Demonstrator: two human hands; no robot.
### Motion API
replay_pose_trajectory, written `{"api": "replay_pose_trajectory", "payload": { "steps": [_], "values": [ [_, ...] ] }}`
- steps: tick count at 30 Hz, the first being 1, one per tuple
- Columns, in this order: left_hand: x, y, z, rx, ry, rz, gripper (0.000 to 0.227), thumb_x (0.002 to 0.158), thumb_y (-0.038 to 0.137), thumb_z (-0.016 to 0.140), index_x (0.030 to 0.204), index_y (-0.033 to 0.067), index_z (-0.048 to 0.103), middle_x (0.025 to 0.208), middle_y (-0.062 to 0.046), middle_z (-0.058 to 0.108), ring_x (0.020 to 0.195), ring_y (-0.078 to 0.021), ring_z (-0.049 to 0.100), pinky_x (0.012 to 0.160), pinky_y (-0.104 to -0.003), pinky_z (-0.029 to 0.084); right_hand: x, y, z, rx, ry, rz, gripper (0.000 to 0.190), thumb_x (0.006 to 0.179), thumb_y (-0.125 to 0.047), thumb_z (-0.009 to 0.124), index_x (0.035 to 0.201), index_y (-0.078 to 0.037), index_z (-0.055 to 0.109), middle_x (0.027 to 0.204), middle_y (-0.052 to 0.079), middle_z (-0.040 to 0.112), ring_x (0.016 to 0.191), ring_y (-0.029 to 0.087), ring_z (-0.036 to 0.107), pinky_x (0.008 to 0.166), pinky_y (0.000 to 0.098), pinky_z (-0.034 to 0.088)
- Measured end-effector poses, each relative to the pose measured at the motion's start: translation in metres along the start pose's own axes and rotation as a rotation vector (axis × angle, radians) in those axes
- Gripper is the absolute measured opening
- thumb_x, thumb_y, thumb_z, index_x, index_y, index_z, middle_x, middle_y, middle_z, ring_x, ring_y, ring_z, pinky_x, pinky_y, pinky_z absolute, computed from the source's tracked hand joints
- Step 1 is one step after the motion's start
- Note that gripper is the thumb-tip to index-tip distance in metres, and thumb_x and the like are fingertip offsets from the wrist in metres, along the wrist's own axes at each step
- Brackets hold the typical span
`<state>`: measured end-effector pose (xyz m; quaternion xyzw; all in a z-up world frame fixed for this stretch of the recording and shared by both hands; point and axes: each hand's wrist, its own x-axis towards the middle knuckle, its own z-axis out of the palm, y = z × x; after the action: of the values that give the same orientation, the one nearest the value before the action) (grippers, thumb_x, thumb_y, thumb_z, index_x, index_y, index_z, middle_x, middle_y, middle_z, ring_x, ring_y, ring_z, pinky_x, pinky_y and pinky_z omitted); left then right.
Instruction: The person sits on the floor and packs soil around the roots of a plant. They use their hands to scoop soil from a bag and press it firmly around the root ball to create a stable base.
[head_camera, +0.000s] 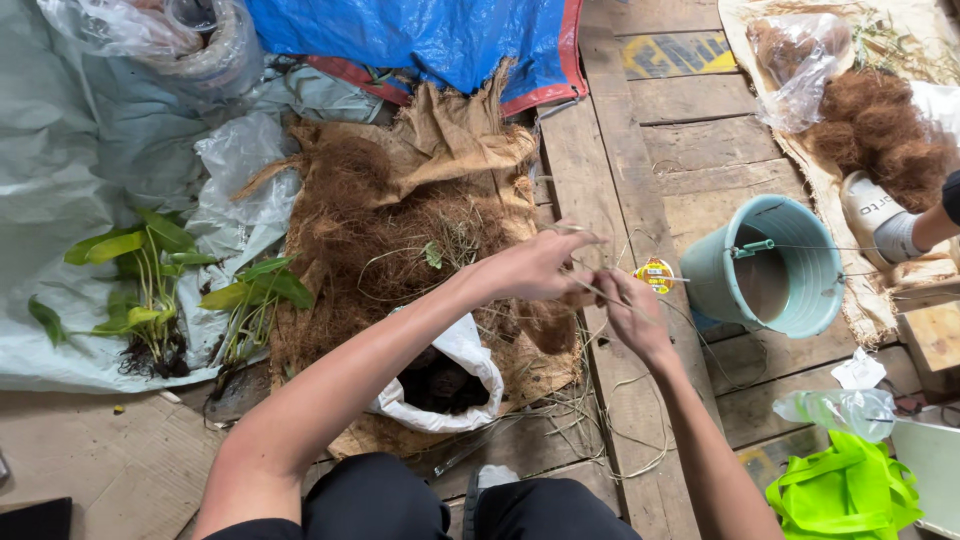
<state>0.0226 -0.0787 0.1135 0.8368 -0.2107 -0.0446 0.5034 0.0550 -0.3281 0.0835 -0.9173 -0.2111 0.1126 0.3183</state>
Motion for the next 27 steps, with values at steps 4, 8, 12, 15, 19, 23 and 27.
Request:
{"api": "replay_pose_trajectory", "payload": {
  "steps": [4, 8, 12, 15, 19, 23, 27],
  "values": [
    [-0.041, -0.03, -0.001, 0.148, -0.104, -0.082, 0.057, 0.093, 0.036, 0.067, 0.14, 0.0056, 0.06, 0.135, -0.021, 0.063, 0.123, -0.0316, 0.064, 0.101, -0.047, 0.052, -0.015, 0.059, 0.02, 0.147, 0.009, 0.218, 0.034, 0.105, -0.032, 0.054, 0.105, -0.005, 0.074, 0.092, 0.01, 0.077, 0.082, 0.018, 0.075, 0.072, 0.0313, 0.057],
    [-0.094, -0.062, -0.004, -0.192, -0.111, -0.354, 0.043, 0.1, 0.034, 0.058, 0.135, 0.0125, 0.07, 0.122, -0.012, 0.077, 0.109, -0.023, 0.073, 0.096, -0.039, 0.057, -0.032, 0.133, 0.054, -0.13, -0.069, 0.418, 0.041, 0.102, -0.043, 0.056, 0.101, -0.011, 0.081, 0.09, 0.014, 0.079, 0.086, 0.027, 0.076, 0.08, 0.0376, 0.056],
    [-0.153, -0.098, -0.006, -0.363, 0.209, -0.478, 0.038, 0.102, 0.027, 0.054, 0.135, 0.0127, 0.064, 0.122, -0.008, 0.074, 0.106, -0.0188, 0.073, 0.091, -0.036, 0.058, -0.03, 0.156, 0.072, -0.377, -0.416, 0.474, 0.043, 0.088, -0.048, 0.076, 0.114, -0.014, 0.078, 0.099, 0.015, 0.073, 0.1, 0.034, 0.07, 0.091, 0.0433, 0.054],
    [-0.202, -0.127, 0.002, -0.383, 0.433, -0.565, 0.033, 0.102, 0.023, 0.054, 0.129, 0.0102, 0.067, 0.113, -0.008, 0.077, 0.1, -0.0175, 0.074, 0.085, -0.036, 0.058, -0.017, 0.113, 0.074, -0.659, -0.274, 0.329, 0.061, 0.083, -0.043, 0.08, 0.129, -0.006, 0.064, 0.114, 0.019, 0.069, 0.109, 0.035, 0.068, 0.095, 0.0432, 0.055],
    [-0.264, -0.158, 0.017, -0.393, 0.745, -0.612, 0.029, 0.102, 0.017, 0.055, 0.123, 0.0061, 0.071, 0.102, -0.008, 0.078, 0.089, -0.0162, 0.073, 0.08, -0.032, 0.058, 0.007, 0.004, 0.069, -0.73, -0.23, -0.035, 0.082, 0.074, -0.036, 0.085, 0.142, -0.005, 0.052, 0.136, 0.02, 0.059, 0.125, 0.036, 0.059, 0.103, 0.0436, 0.051],
    [-0.313, -0.186, 0.025, -0.409, 0.928, -0.668, 0.026, 0.102, 0.015, 0.055, 0.122, 0.0071, 0.07, 0.099, -0.008, 0.077, 0.083, -0.0146, 0.071, 0.075, -0.031, 0.058, 0.051, -0.104, 0.092, -0.436, -0.55, -0.352, 0.079, 0.077, -0.035, 0.081, 0.147, -0.011, 0.054, 0.14, 0.018, 0.058, 0.126, 0.035, 0.059, 0.104, 0.0432, 0.049],
    [-0.356, -0.211, 0.023, -0.263, 1.074, -0.754, 0.025, 0.1, 0.016, 0.058, 0.121, 0.0093, 0.07, 0.099, -0.006, 0.077, 0.084, -0.0162, 0.072, 0.076, -0.032, 0.057, 0.082, -0.176, 0.167, -0.275, -0.904, -0.303, 0.042, 0.096, -0.033, 0.064, 0.133, -0.014, 0.063, 0.131, 0.01, 0.07, 0.115, 0.026, 0.072, 0.097, 0.0402, 0.059]
  ]
}}
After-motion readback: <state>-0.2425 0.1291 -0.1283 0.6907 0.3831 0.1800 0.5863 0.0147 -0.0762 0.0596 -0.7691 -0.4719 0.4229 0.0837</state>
